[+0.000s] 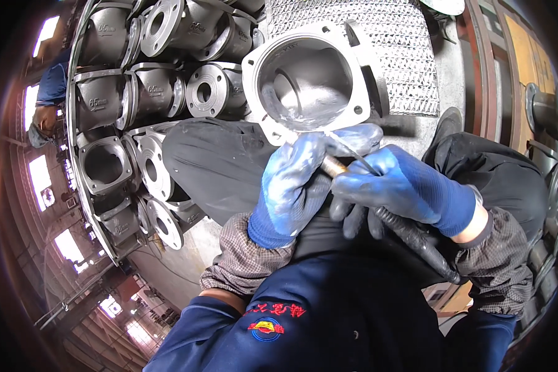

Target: The person picks up a metal component, uses a handheld grinding tool to clean the interior and exterior surfaces of its openings, rotates the part to reach different sides, and places it back onto the floor.

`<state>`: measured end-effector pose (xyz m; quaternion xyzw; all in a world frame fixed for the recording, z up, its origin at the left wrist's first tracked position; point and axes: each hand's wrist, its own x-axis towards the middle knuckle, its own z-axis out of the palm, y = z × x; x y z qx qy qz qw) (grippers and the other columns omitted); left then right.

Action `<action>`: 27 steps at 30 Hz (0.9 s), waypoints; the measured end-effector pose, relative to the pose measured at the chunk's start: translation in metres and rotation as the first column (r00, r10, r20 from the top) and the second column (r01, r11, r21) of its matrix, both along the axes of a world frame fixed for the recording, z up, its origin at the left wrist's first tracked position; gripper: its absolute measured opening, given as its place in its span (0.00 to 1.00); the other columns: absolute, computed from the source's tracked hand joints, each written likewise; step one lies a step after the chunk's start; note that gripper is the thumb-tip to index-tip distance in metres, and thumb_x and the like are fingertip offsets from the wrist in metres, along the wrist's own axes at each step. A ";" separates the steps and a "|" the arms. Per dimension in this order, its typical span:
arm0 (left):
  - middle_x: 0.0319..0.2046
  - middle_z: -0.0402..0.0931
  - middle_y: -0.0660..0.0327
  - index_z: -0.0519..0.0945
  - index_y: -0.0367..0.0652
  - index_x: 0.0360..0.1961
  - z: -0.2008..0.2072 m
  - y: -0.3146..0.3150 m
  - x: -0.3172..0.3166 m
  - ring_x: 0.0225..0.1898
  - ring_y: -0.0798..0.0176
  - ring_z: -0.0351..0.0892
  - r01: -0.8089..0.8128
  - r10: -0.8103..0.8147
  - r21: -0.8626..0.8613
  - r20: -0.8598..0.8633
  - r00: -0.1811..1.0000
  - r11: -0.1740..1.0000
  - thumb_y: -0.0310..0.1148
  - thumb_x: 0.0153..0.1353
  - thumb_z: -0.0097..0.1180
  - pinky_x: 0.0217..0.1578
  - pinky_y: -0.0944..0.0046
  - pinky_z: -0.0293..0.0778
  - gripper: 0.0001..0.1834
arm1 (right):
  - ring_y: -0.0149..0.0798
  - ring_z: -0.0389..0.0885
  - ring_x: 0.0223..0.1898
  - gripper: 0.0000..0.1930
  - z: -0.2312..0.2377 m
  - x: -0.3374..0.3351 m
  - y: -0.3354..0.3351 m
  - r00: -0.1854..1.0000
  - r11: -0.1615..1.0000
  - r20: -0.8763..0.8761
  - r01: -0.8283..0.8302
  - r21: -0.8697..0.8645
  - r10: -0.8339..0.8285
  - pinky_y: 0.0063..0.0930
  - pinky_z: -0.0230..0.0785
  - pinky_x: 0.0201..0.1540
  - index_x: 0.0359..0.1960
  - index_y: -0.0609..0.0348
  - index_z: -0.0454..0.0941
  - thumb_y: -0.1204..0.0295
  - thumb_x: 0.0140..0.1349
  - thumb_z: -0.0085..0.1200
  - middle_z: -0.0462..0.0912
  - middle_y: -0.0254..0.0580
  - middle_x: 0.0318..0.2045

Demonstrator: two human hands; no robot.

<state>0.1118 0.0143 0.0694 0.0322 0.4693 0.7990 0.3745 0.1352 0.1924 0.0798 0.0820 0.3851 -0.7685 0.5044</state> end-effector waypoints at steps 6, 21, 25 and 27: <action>0.49 0.75 0.46 0.74 0.26 0.47 0.004 0.047 -0.020 0.51 0.52 0.75 -0.018 -0.112 -0.269 -0.461 0.880 0.963 0.40 0.71 0.32 0.54 0.60 0.70 0.25 | 0.48 0.75 0.19 0.09 0.006 0.018 0.012 0.352 0.387 -0.853 0.778 0.496 0.386 0.36 0.67 0.21 0.23 0.60 0.75 0.68 0.53 0.59 0.75 0.45 0.17; 0.45 0.77 0.52 0.74 0.29 0.50 0.019 0.064 -0.023 0.44 0.64 0.77 0.120 -0.203 -0.305 -0.260 0.944 0.945 0.40 0.73 0.33 0.48 0.65 0.72 0.24 | 0.23 0.74 0.16 0.11 0.028 0.016 0.053 0.911 0.778 -0.309 0.398 0.486 -0.274 0.15 0.65 0.19 0.36 0.66 0.78 0.69 0.59 0.58 0.82 0.38 0.23; 0.52 0.72 0.50 0.71 0.30 0.55 0.009 0.045 -0.011 0.50 0.60 0.76 0.291 -0.345 -0.303 -0.140 0.928 0.907 0.43 0.72 0.36 0.54 0.62 0.70 0.25 | 0.27 0.77 0.23 0.16 -0.009 0.019 0.089 0.590 0.468 -0.785 0.757 0.456 -0.188 0.16 0.67 0.23 0.40 0.68 0.78 0.64 0.62 0.53 0.81 0.41 0.25; 0.53 0.72 0.51 0.70 0.31 0.56 0.000 0.033 -0.009 0.51 0.61 0.75 0.310 -0.385 -0.372 -0.148 0.911 0.875 0.43 0.70 0.40 0.54 0.63 0.70 0.25 | 0.29 0.79 0.29 0.19 -0.030 0.014 0.098 0.608 0.333 -0.519 0.781 0.529 -0.601 0.15 0.67 0.25 0.42 0.69 0.77 0.61 0.63 0.52 0.82 0.41 0.25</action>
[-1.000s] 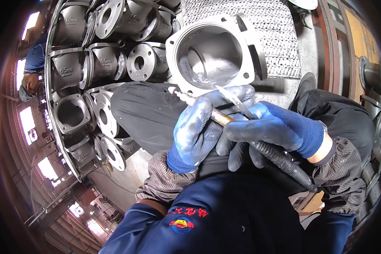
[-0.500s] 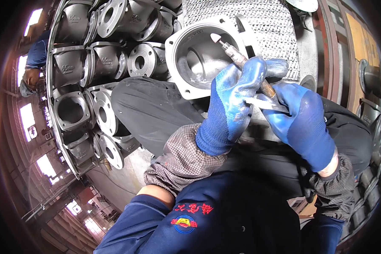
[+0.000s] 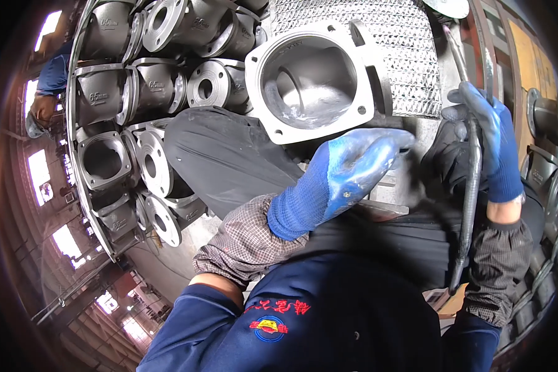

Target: The person picks up a metal component, uses a handheld grinding tool to clean the interior and exterior surfaces of its openings, rotates the part to reach different sides, and places it back onto the floor.

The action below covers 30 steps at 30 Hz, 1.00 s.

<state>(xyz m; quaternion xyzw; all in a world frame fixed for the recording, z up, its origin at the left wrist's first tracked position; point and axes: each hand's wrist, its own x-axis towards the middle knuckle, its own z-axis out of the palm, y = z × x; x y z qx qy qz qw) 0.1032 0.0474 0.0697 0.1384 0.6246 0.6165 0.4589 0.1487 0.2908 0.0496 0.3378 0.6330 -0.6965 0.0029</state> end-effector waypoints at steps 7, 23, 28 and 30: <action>0.53 0.73 0.54 0.72 0.32 0.55 -0.021 -0.015 0.016 0.51 0.64 0.74 0.039 -0.033 0.068 -0.082 0.996 0.997 0.36 0.70 0.43 0.54 0.64 0.70 0.20 | 0.31 0.78 0.24 0.21 -0.097 0.019 0.066 0.977 0.986 0.209 0.004 0.165 -0.039 0.22 0.70 0.24 0.44 0.67 0.74 0.57 0.62 0.53 0.81 0.43 0.28; 0.17 0.72 0.57 0.76 0.40 0.27 -0.044 -0.026 0.061 0.19 0.57 0.71 0.026 -0.075 -0.106 -0.486 0.871 0.994 0.37 0.54 0.60 0.23 0.63 0.69 0.11 | 0.20 0.64 0.18 0.21 0.037 -0.040 -0.117 0.830 0.852 -0.295 -0.348 0.390 0.474 0.12 0.58 0.20 0.56 0.68 0.67 0.65 0.69 0.42 0.84 0.39 0.35; 0.30 0.76 0.56 0.77 0.35 0.37 -0.032 -0.044 0.051 0.34 0.63 0.78 -0.241 0.083 0.236 0.530 0.844 0.941 0.31 0.56 0.61 0.33 0.65 0.72 0.11 | 0.25 0.76 0.25 0.22 0.021 -0.019 -0.149 0.906 0.953 -0.300 -0.298 0.052 0.299 0.19 0.72 0.28 0.60 0.62 0.65 0.76 0.64 0.49 0.78 0.41 0.30; 0.30 0.76 0.56 0.77 0.36 0.37 -0.029 -0.049 0.037 0.33 0.63 0.78 -0.026 -0.029 0.238 0.225 0.974 0.971 0.31 0.56 0.61 0.34 0.65 0.72 0.11 | 0.24 0.75 0.27 0.22 0.024 -0.025 -0.143 0.905 0.923 -0.214 -0.382 -0.035 0.367 0.16 0.71 0.30 0.61 0.65 0.64 0.75 0.64 0.46 0.79 0.40 0.34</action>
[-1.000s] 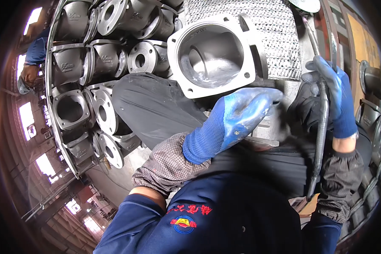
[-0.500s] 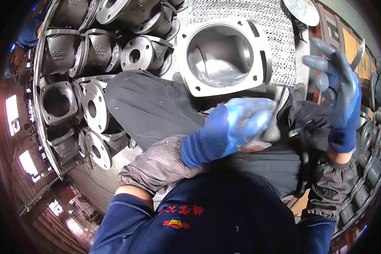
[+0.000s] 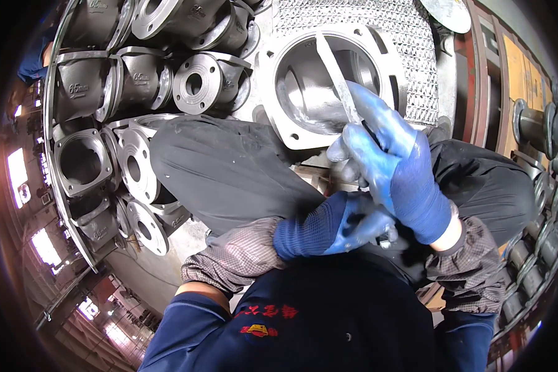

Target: The person picks up a metal component, uses a handheld grinding tool to clean the interior and exterior surfaces of its openings, rotates the part to reach different sides, and places it back onto the floor.

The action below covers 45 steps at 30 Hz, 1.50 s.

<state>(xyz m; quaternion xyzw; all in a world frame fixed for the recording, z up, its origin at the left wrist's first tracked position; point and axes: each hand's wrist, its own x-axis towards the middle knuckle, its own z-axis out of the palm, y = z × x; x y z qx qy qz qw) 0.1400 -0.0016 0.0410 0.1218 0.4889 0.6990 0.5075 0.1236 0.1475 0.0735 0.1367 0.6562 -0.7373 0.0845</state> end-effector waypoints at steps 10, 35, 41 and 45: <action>0.31 0.81 0.48 0.79 0.25 0.38 0.055 -0.058 -0.098 0.28 0.62 0.83 0.203 -0.210 -0.207 -0.016 0.977 0.957 0.24 0.59 0.46 0.29 0.70 0.78 0.13 | 0.32 0.78 0.36 0.19 -0.007 -0.041 0.021 0.892 0.877 0.080 -0.453 0.162 0.446 0.23 0.71 0.40 0.47 0.71 0.75 0.69 0.58 0.48 0.81 0.46 0.38; 0.27 0.80 0.45 0.79 0.27 0.26 0.035 -0.071 -0.102 0.30 0.48 0.80 0.154 -0.151 0.012 -0.157 0.976 0.988 0.24 0.59 0.46 0.38 0.53 0.76 0.11 | 0.23 0.78 0.27 0.22 -0.038 -0.029 0.008 0.920 0.667 0.181 -0.108 -0.737 0.349 0.09 0.72 0.28 0.59 0.61 0.64 0.74 0.64 0.48 0.79 0.44 0.45; 0.26 0.81 0.46 0.80 0.24 0.31 0.037 -0.070 -0.105 0.27 0.53 0.81 0.244 -0.246 -0.037 -0.136 0.960 0.969 0.30 0.63 0.43 0.35 0.59 0.77 0.18 | 0.25 0.77 0.26 0.20 -0.036 -0.022 0.003 0.928 0.943 -0.210 -0.269 0.197 0.309 0.13 0.70 0.26 0.57 0.63 0.66 0.72 0.64 0.47 0.79 0.45 0.42; 0.23 0.80 0.46 0.80 0.22 0.30 0.036 -0.071 -0.100 0.20 0.56 0.80 0.140 -0.145 -0.036 -0.188 0.971 0.989 0.33 0.64 0.42 0.26 0.63 0.77 0.21 | 0.28 0.77 0.26 0.19 -0.021 -0.024 0.011 0.917 0.900 -0.207 -0.254 0.355 0.341 0.14 0.69 0.25 0.55 0.65 0.69 0.71 0.64 0.46 0.80 0.47 0.40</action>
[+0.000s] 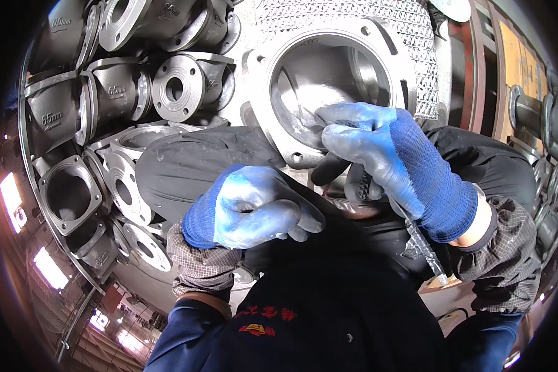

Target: The person picks up a metal component, uses a handheld grinding tool to clean the interior and exterior surfaces of its openings, rotates the part to reach different sides, and places it back onto the floor.

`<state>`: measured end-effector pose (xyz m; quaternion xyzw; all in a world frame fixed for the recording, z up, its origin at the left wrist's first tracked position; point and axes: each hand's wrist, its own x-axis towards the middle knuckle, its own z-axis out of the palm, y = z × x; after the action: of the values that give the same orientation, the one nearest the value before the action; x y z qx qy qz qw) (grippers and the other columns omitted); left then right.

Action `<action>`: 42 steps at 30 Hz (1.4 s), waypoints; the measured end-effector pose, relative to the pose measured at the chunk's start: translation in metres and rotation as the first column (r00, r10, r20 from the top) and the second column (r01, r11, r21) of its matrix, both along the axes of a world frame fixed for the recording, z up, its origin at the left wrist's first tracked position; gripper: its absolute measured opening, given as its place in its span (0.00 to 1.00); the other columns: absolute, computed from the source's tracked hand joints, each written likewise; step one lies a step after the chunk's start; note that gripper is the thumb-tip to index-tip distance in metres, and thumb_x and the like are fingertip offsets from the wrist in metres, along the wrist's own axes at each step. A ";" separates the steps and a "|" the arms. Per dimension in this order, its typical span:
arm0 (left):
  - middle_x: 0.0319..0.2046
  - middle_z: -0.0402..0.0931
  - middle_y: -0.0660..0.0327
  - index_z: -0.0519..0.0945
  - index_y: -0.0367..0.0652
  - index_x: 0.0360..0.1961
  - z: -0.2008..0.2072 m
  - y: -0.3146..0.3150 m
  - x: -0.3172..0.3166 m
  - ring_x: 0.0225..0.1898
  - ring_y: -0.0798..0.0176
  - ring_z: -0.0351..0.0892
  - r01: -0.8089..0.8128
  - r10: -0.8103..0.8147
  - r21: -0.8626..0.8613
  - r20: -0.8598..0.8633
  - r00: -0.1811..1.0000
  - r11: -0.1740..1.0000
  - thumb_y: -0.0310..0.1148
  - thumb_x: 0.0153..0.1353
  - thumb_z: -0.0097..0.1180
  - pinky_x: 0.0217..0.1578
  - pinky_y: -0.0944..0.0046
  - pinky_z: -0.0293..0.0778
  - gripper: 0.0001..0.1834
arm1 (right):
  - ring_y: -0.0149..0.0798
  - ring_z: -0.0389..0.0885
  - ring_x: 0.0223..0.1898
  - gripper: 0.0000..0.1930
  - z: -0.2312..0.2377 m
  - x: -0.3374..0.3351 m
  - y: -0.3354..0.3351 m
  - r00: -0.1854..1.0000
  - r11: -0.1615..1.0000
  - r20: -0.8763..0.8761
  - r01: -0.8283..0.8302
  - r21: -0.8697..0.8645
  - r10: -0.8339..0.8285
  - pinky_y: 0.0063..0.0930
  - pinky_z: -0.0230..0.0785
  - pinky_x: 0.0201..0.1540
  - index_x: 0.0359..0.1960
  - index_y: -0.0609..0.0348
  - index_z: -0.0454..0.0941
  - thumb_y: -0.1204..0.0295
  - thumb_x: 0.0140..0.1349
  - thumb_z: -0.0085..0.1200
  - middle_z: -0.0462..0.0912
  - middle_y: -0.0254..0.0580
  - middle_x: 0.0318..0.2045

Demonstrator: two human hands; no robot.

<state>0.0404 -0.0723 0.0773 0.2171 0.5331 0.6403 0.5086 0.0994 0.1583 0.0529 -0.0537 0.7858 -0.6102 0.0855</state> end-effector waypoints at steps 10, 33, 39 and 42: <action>0.28 0.78 0.52 0.77 0.32 0.41 0.021 0.023 -0.049 0.28 0.52 0.78 -0.081 -0.093 -0.129 -0.933 0.348 0.988 0.53 0.55 0.51 0.37 0.54 0.71 0.30 | 0.27 0.78 0.20 0.20 0.072 -0.025 0.050 0.784 0.949 0.620 0.172 -0.265 0.031 0.14 0.64 0.18 0.54 0.69 0.71 0.71 0.61 0.47 0.84 0.47 0.31; 0.30 0.80 0.53 0.79 0.35 0.41 0.008 0.070 -0.017 0.30 0.52 0.81 -0.032 -0.365 -0.379 -0.907 0.209 0.925 0.37 0.45 0.62 0.36 0.57 0.77 0.22 | 0.28 0.77 0.27 0.23 0.011 0.011 0.110 0.979 0.967 -0.005 0.198 -0.158 -0.201 0.13 0.67 0.24 0.58 0.64 0.67 0.61 0.67 0.41 0.78 0.52 0.44; 0.27 0.80 0.53 0.80 0.33 0.37 0.015 0.072 -0.029 0.26 0.52 0.80 -0.007 -0.310 -0.317 -0.932 0.188 0.948 0.32 0.47 0.60 0.32 0.59 0.77 0.16 | 0.19 0.69 0.21 0.25 0.013 0.007 0.102 0.898 0.895 0.148 0.431 -0.112 -0.414 0.10 0.58 0.20 0.55 0.71 0.68 0.59 0.67 0.41 0.81 0.43 0.35; 0.29 0.80 0.55 0.79 0.32 0.39 0.020 0.056 -0.049 0.26 0.60 0.79 -0.254 -0.186 -0.235 -0.962 0.201 0.938 0.27 0.56 0.53 0.32 0.65 0.75 0.11 | 0.22 0.73 0.28 0.23 0.009 0.001 0.109 0.854 0.850 0.223 0.506 -0.148 -0.470 0.11 0.64 0.26 0.53 0.71 0.70 0.62 0.67 0.42 0.79 0.45 0.42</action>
<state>-0.0090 -0.0161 0.0974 0.4680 0.8402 0.2647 0.0706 0.1002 0.2670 0.0620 0.1947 0.6966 -0.6905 -0.0086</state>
